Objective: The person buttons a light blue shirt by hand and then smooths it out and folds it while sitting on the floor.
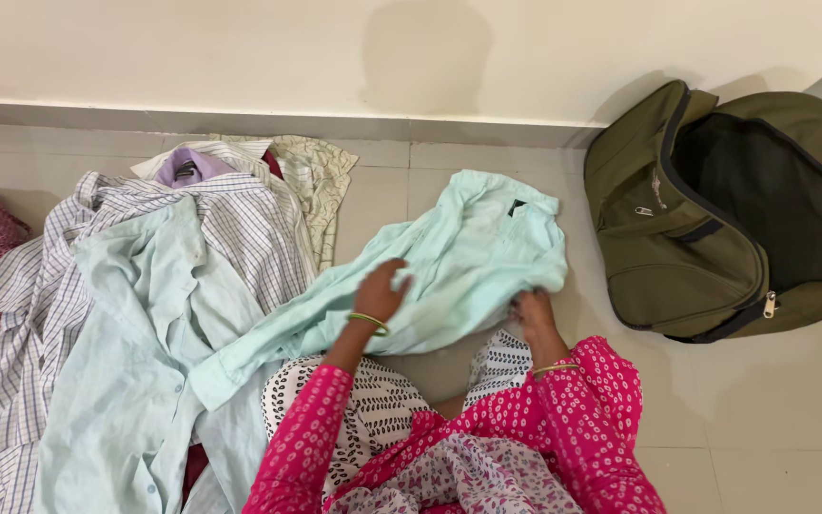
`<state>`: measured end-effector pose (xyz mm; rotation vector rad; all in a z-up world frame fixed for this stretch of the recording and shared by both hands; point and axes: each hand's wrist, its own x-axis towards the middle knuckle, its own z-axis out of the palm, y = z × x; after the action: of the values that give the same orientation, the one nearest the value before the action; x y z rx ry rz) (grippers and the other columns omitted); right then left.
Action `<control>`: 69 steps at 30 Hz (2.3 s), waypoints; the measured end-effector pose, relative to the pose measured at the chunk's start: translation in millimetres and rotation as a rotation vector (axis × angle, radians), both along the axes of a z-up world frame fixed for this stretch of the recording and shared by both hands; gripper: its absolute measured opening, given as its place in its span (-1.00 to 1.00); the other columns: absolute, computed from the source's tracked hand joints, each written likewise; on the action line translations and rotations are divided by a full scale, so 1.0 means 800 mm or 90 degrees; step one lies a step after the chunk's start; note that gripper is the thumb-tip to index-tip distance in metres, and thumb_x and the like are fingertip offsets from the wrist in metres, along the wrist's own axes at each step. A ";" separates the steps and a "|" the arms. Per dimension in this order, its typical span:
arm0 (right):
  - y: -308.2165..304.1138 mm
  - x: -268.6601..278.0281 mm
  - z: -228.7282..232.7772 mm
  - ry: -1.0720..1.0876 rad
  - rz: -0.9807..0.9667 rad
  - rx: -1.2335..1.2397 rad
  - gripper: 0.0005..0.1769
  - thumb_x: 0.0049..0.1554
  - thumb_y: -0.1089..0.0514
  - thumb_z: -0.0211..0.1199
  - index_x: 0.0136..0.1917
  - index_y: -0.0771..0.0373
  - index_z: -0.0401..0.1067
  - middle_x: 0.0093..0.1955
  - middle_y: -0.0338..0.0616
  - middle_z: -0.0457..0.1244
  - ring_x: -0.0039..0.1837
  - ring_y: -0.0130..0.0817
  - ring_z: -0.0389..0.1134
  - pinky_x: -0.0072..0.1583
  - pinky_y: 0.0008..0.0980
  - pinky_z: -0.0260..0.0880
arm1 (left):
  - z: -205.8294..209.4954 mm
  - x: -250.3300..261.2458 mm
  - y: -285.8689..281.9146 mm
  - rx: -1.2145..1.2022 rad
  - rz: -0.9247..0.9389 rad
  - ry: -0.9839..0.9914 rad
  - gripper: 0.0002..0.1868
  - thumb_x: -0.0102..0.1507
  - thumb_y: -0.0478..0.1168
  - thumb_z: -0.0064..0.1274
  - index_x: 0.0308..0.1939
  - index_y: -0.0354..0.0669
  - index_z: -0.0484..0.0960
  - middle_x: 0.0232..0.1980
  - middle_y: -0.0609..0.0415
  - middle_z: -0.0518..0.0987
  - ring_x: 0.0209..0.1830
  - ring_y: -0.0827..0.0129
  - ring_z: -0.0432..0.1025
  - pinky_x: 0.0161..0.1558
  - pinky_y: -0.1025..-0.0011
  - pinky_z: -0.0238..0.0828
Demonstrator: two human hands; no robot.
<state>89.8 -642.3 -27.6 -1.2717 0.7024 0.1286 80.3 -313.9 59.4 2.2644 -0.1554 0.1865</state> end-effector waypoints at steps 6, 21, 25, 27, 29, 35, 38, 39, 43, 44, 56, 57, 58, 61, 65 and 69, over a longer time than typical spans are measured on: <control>-0.001 -0.019 0.012 -0.119 -0.066 -0.510 -0.20 0.11 0.21 0.34 0.50 0.37 0.04 0.43 0.27 0.03 0.40 0.10 0.14 0.34 -0.10 0.19 | -0.075 0.016 0.091 0.166 0.175 0.111 -0.67 0.22 -0.05 0.17 -0.01 -0.11 0.63 -0.02 -0.14 0.65 0.01 -0.05 0.52 0.03 0.07 0.45; 0.100 -0.047 -0.014 -0.128 0.513 -0.714 -0.10 0.09 -0.07 0.39 0.57 -0.04 0.02 0.61 0.37 -0.22 0.52 0.44 -0.03 0.46 0.08 0.12 | -0.113 0.033 0.044 0.292 -0.004 0.194 -0.65 0.26 -0.10 0.14 -0.02 -0.26 0.50 -0.07 -0.25 0.61 -0.04 -0.13 0.53 0.00 0.03 0.48; 0.094 -0.032 -0.017 -0.074 0.579 -0.721 -0.05 0.09 -0.08 0.39 0.60 -0.07 -0.04 0.65 0.31 -0.29 0.59 0.38 -0.14 0.50 0.05 0.07 | -0.125 0.037 0.035 0.305 -0.017 0.177 -0.55 0.24 -0.17 0.13 0.15 -0.27 0.40 0.00 -0.27 0.59 0.00 -0.12 0.52 0.02 0.06 0.48; 0.094 -0.029 -0.017 -0.065 0.599 -0.738 -0.05 0.08 -0.07 0.39 0.60 -0.08 -0.05 0.67 0.24 -0.31 0.62 0.33 -0.17 0.50 0.03 0.09 | -0.129 0.040 0.029 0.352 -0.036 0.173 -0.50 0.26 -0.17 0.11 0.23 -0.26 0.37 0.05 -0.23 0.58 0.02 -0.09 0.52 0.07 0.09 0.48; 0.094 -0.026 -0.015 -0.065 0.611 -0.749 -0.05 0.08 -0.05 0.40 0.59 -0.08 -0.04 0.68 0.20 -0.31 0.63 0.31 -0.18 0.50 0.02 0.09 | -0.131 0.041 0.024 0.372 -0.040 0.176 -0.46 0.27 -0.15 0.10 0.28 -0.23 0.34 0.12 -0.18 0.56 0.12 -0.05 0.47 0.12 0.07 0.44; 0.087 -0.008 -0.015 -0.135 0.595 -0.734 -0.06 0.04 0.08 0.44 0.56 -0.03 0.00 0.69 0.16 -0.29 0.63 0.27 -0.16 0.51 -0.01 0.09 | -0.133 0.041 0.019 0.372 -0.020 0.221 -0.39 0.25 -0.11 0.12 0.34 -0.16 0.31 0.37 -0.09 0.39 0.39 0.01 0.29 0.23 -0.01 0.33; 0.083 0.003 -0.015 -0.181 0.596 -0.770 -0.01 -0.01 0.23 0.43 0.57 0.03 0.00 0.70 0.13 -0.28 0.64 0.24 -0.16 0.51 -0.04 0.10 | -0.138 0.044 0.015 0.359 -0.006 0.202 -0.37 0.23 -0.10 0.14 0.34 -0.17 0.30 0.41 -0.12 0.34 0.43 -0.01 0.23 0.21 -0.04 0.32; 0.081 0.007 -0.016 -0.206 0.595 -0.795 0.01 -0.02 0.30 0.41 0.58 0.06 -0.01 0.70 0.12 -0.27 0.64 0.23 -0.15 0.51 -0.05 0.11 | -0.140 0.044 0.014 0.356 -0.002 0.192 -0.35 0.22 -0.10 0.15 0.33 -0.17 0.30 0.41 -0.13 0.32 0.44 -0.02 0.22 0.20 -0.05 0.32; 0.078 0.024 -0.018 -0.208 0.619 -0.797 0.13 -0.10 0.36 0.42 0.61 0.12 -0.09 0.71 0.06 -0.30 0.66 0.18 -0.18 0.53 -0.09 0.07 | -0.142 0.047 0.013 0.335 -0.016 0.097 -0.31 0.19 -0.09 0.17 0.33 -0.27 0.29 0.40 -0.30 0.32 0.38 -0.20 0.24 0.23 0.06 0.36; 0.075 0.030 -0.018 -0.200 0.627 -0.785 0.17 -0.13 0.36 0.44 0.61 0.12 -0.12 0.71 0.05 -0.31 0.66 0.17 -0.19 0.54 -0.11 0.05 | -0.141 0.048 0.009 0.345 -0.020 0.105 -0.31 0.21 -0.07 0.16 0.33 -0.28 0.29 0.41 -0.31 0.32 0.36 -0.20 0.26 0.22 0.06 0.37; 0.004 0.110 0.007 -0.129 0.570 -1.004 -0.12 0.10 0.32 0.15 0.63 0.15 -0.05 0.68 0.00 -0.15 0.66 0.10 -0.14 0.54 0.05 -0.05 | -0.140 0.058 0.010 0.233 -0.009 0.208 -0.37 0.35 0.13 -0.03 0.28 -0.27 0.30 0.26 -0.27 0.44 0.18 -0.15 0.40 0.11 -0.01 0.41; 0.004 0.109 0.011 -0.075 0.556 -0.992 -0.17 0.08 0.33 0.13 0.59 0.10 0.00 0.66 -0.04 -0.15 0.64 0.08 -0.13 0.50 0.14 -0.08 | -0.144 0.058 0.010 0.225 -0.014 0.188 -0.40 0.37 0.12 -0.05 0.28 -0.29 0.31 0.25 -0.29 0.44 0.17 -0.17 0.40 0.11 -0.01 0.41; 0.008 0.107 0.014 -0.021 0.541 -0.979 -0.21 0.07 0.34 0.11 0.54 0.06 0.06 0.65 -0.09 -0.14 0.62 0.06 -0.12 0.46 0.22 -0.11 | -0.148 0.059 0.009 0.229 -0.012 0.188 -0.46 0.38 0.07 -0.07 0.26 -0.27 0.33 0.25 -0.27 0.46 0.16 -0.16 0.42 0.11 0.00 0.42; 0.034 0.080 0.008 -0.296 0.358 -1.069 -0.35 0.01 0.31 0.18 0.40 0.15 0.33 0.54 0.04 0.06 0.52 0.06 0.09 0.47 0.14 0.07 | -0.158 0.059 0.006 0.243 -0.008 0.184 -0.58 0.37 -0.14 -0.11 0.27 -0.24 0.36 0.24 -0.24 0.51 0.14 -0.13 0.47 0.13 0.04 0.46; 0.094 0.057 0.015 -0.344 0.620 -0.915 -0.31 0.10 0.35 0.07 0.51 0.14 0.27 0.65 -0.03 0.01 0.44 -0.04 0.17 0.37 0.00 0.24 | -0.165 0.063 0.008 0.263 -0.013 0.197 -0.47 0.27 -0.37 -0.07 0.35 -0.23 0.34 0.26 -0.29 0.50 0.14 -0.14 0.49 0.14 0.06 0.47; 0.121 0.033 0.019 -0.313 0.640 -1.015 -0.08 -0.05 0.32 0.23 0.56 0.04 0.08 0.62 0.07 -0.09 0.54 0.11 0.04 0.32 0.14 0.15 | -0.165 0.060 0.015 0.199 -0.033 0.216 -0.28 0.15 -0.27 0.18 0.36 -0.26 0.25 0.38 -0.27 0.39 0.22 -0.18 0.40 0.19 0.06 0.39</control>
<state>116.6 -545.3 -12.4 -2.9542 -0.5531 0.0394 128.4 -301.7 -72.9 2.5585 -0.0648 -0.2676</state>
